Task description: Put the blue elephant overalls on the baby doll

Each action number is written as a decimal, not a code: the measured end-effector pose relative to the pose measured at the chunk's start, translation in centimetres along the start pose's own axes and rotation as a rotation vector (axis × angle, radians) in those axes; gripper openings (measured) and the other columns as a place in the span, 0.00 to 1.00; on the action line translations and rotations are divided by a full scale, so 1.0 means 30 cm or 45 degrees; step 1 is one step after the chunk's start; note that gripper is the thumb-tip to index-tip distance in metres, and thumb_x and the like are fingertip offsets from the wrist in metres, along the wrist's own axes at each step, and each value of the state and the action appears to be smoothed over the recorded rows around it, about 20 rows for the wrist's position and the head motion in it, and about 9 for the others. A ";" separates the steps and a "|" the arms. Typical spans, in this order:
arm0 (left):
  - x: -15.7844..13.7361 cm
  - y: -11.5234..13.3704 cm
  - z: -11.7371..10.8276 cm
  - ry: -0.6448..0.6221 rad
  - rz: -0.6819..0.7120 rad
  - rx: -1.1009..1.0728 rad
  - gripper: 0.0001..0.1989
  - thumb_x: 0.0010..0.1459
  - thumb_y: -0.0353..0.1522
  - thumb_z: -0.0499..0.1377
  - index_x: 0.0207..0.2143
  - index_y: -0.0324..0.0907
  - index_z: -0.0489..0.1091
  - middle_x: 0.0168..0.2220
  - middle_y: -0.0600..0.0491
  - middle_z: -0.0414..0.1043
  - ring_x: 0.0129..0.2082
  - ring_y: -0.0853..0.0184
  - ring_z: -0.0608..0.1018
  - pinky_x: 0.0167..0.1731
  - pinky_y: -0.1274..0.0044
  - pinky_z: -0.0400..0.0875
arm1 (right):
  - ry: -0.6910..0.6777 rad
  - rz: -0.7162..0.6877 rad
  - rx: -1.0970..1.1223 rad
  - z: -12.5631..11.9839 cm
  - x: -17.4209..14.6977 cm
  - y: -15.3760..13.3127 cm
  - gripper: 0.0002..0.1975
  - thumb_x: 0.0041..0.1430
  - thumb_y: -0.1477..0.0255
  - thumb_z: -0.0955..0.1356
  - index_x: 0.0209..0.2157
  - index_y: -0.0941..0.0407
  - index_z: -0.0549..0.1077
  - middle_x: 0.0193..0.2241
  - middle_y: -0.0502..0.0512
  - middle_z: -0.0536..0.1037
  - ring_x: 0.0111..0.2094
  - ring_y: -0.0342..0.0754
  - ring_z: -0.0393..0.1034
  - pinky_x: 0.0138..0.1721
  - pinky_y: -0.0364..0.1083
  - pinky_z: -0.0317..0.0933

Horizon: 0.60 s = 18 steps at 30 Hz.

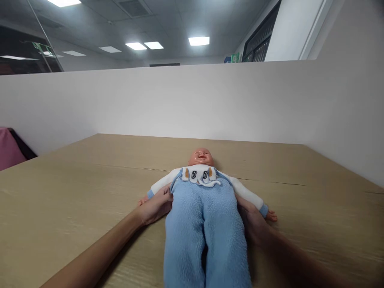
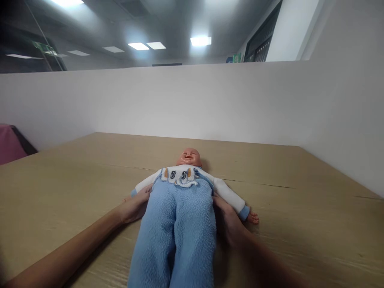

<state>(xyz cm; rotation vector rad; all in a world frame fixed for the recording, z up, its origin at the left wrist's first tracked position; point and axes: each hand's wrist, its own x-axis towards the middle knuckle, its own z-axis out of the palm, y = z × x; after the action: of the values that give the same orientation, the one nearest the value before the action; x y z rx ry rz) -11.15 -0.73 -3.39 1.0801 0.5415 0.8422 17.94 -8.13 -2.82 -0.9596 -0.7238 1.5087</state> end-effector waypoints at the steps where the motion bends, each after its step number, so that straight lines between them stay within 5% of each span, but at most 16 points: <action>1: 0.003 -0.004 0.004 0.038 0.000 0.044 0.26 0.55 0.30 0.68 0.56 0.43 0.73 0.47 0.48 0.81 0.49 0.57 0.80 0.52 0.70 0.70 | -0.020 0.030 0.039 -0.003 0.005 0.004 0.09 0.52 0.60 0.77 0.27 0.50 0.79 0.24 0.50 0.84 0.40 0.59 0.79 0.49 0.53 0.72; 8: -0.003 -0.011 -0.031 0.199 0.084 0.183 0.23 0.53 0.30 0.61 0.54 0.43 0.74 0.48 0.50 0.79 0.50 0.58 0.76 0.48 0.72 0.67 | -0.114 -0.227 0.007 0.000 0.054 0.023 0.11 0.54 0.65 0.74 0.41 0.48 0.81 0.48 0.47 0.84 0.63 0.56 0.67 0.65 0.50 0.59; 13: -0.004 0.009 -0.037 0.146 0.205 0.376 0.12 0.61 0.37 0.61 0.46 0.43 0.74 0.42 0.53 0.72 0.43 0.62 0.71 0.47 0.73 0.64 | -0.047 -0.279 -0.100 -0.040 0.085 0.048 0.09 0.53 0.66 0.71 0.38 0.48 0.78 0.48 0.49 0.83 0.62 0.58 0.69 0.65 0.55 0.61; 18: -0.002 0.050 0.021 0.357 0.312 0.642 0.16 0.66 0.46 0.62 0.36 0.43 0.68 0.33 0.57 0.62 0.34 0.67 0.64 0.38 0.76 0.61 | 0.089 -0.324 -0.203 -0.072 0.100 0.040 0.15 0.51 0.64 0.72 0.43 0.49 0.79 0.48 0.53 0.84 0.62 0.61 0.70 0.67 0.58 0.59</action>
<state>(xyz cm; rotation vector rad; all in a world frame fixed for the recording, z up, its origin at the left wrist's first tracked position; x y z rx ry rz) -11.20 -0.80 -1.75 1.5200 0.9016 1.1147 19.20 -5.52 -5.39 -0.9932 -0.8901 1.2039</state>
